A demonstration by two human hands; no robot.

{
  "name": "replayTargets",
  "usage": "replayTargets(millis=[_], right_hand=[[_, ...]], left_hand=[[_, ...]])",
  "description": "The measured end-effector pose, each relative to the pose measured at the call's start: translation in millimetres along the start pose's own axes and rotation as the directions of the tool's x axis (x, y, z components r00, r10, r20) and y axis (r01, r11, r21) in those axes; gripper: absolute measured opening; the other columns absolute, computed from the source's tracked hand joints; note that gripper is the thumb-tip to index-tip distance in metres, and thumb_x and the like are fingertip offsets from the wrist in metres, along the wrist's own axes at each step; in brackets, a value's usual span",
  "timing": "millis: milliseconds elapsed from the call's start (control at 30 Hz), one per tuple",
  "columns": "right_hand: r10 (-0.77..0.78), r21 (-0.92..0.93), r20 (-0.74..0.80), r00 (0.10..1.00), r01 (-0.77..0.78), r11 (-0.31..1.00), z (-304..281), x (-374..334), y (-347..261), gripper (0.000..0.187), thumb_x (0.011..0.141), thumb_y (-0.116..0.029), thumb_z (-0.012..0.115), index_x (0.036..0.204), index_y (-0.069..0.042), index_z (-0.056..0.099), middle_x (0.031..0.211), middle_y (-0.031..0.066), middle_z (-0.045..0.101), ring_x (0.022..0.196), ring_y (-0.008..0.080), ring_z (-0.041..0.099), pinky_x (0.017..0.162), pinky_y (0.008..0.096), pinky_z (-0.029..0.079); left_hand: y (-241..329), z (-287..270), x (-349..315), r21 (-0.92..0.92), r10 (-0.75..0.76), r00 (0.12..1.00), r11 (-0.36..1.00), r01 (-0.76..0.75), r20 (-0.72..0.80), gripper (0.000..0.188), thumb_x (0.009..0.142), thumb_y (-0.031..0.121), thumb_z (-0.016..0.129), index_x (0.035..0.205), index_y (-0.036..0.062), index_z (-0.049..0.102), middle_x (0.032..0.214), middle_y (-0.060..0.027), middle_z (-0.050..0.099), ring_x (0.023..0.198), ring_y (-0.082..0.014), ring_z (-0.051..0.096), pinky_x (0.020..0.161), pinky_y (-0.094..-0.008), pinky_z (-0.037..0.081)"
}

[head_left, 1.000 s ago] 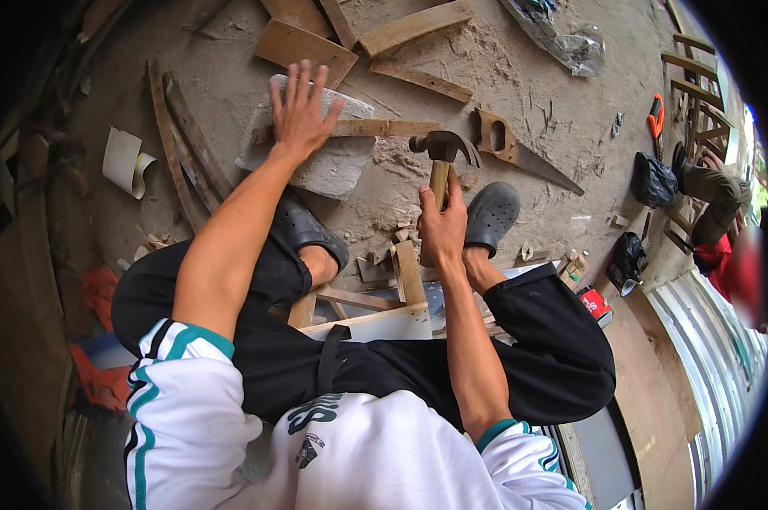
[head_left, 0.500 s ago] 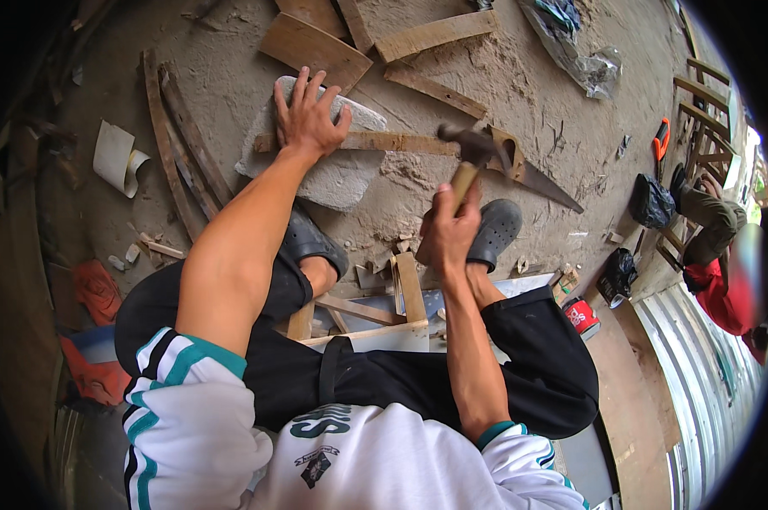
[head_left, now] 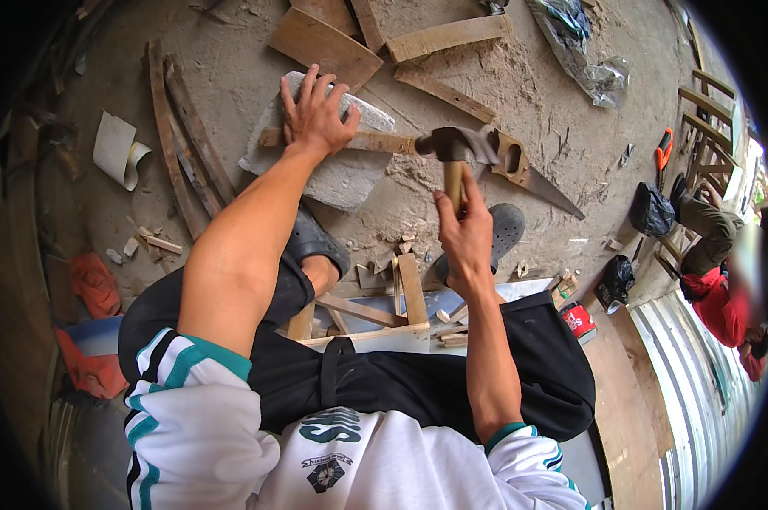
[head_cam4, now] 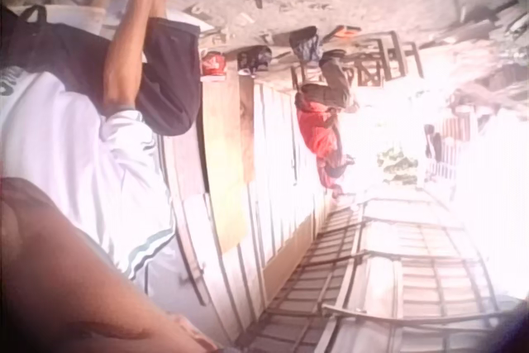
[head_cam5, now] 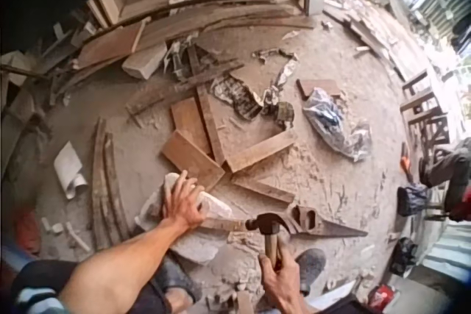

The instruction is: The person sits on the floor and uses a hammer to repeatedly strike a small piece of wood placed on a concrete block. The person adjusts the wood's position between strikes to shape it.

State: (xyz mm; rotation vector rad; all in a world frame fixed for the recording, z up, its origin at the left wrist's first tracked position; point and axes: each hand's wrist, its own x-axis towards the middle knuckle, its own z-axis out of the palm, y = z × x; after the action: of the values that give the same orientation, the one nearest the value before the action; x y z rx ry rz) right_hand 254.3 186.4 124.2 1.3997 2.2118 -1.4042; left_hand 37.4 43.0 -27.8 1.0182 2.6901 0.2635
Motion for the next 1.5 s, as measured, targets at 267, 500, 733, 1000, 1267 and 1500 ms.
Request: replayTargets(millis=[267,500,733,1000,1267,1500], right_hand=[[-0.368,-0.100,-0.064,0.928,0.361,0.927,12,12,-54,0.057,0.092,-0.012,0.064,0.147,-0.010,0.046,0.096,0.0299,0.068,0.086,0.0460,0.069,0.071,0.0502,0.053],[0.001,-0.558,0.374,0.927,0.224,0.799,-26,9,-53,0.064,0.090,-0.017,0.063,0.150,-0.021,0.041,0.092,0.0295,0.068,0.083,0.0489,0.065,0.071,0.0560,0.050],[-0.403,-0.241,0.071,0.913,0.408,0.881,-6,9,-63,0.064,0.092,-0.011,0.063,0.151,-0.015,0.039,0.088,0.0303,0.066,0.081,0.0496,0.066,0.069,0.0509,0.051],[-0.122,-0.477,0.278,0.953,0.247,0.844,-22,16,-77,0.064,0.091,-0.014,0.063,0.150,-0.017,0.040,0.085,0.0310,0.067,0.082,0.0510,0.065,0.072,0.0563,0.049],[-0.067,-0.418,0.364,0.929,0.227,0.880,-20,24,-44,0.058,0.093,-0.016,0.062,0.148,-0.015,0.043,0.094,0.0319,0.066,0.087,0.0497,0.066,0.075,0.0546,0.050],[-0.180,-0.279,0.141,0.973,0.214,0.936,-30,1,-62,0.062,0.093,-0.013,0.064,0.150,-0.010,0.041,0.092,0.0322,0.067,0.087,0.0493,0.066,0.074,0.0498,0.052]], left_hand=[[-2,3,-1,-0.053,0.011,0.998,0.999,-0.015,-0.065,0.040,0.088,0.040,0.059,0.120,0.0165,0.068,0.136,-0.0049,0.056,0.147,-0.0266,0.030,0.120,-0.0650,0.002],[-3,4,5,-0.079,0.040,0.998,0.996,-0.044,-0.058,0.040,0.087,0.040,0.059,0.113,0.0116,0.071,0.128,-0.0074,0.061,0.141,-0.0295,0.038,0.119,-0.0671,0.003],[-2,3,4,-0.080,0.031,0.997,0.996,-0.037,-0.065,0.039,0.087,0.039,0.058,0.111,0.0108,0.071,0.125,-0.0078,0.061,0.139,-0.0292,0.039,0.117,-0.0697,0.003],[1,-2,10,-0.100,0.005,1.000,0.995,-0.006,-0.006,0.039,0.088,0.040,0.056,0.108,0.0102,0.072,0.121,-0.0073,0.064,0.137,-0.0284,0.041,0.117,-0.0708,0.000],[8,-6,14,-0.039,-0.005,0.999,0.999,0.006,0.032,0.046,0.088,0.042,0.054,0.121,0.0131,0.069,0.138,-0.0077,0.057,0.146,-0.0306,0.030,0.117,-0.0700,-0.006],[5,-5,14,0.009,-0.011,1.000,1.000,0.010,0.011,0.054,0.090,0.044,0.053,0.136,0.0168,0.060,0.152,-0.0063,0.046,0.152,-0.0296,0.019,0.118,-0.0679,-0.009]])
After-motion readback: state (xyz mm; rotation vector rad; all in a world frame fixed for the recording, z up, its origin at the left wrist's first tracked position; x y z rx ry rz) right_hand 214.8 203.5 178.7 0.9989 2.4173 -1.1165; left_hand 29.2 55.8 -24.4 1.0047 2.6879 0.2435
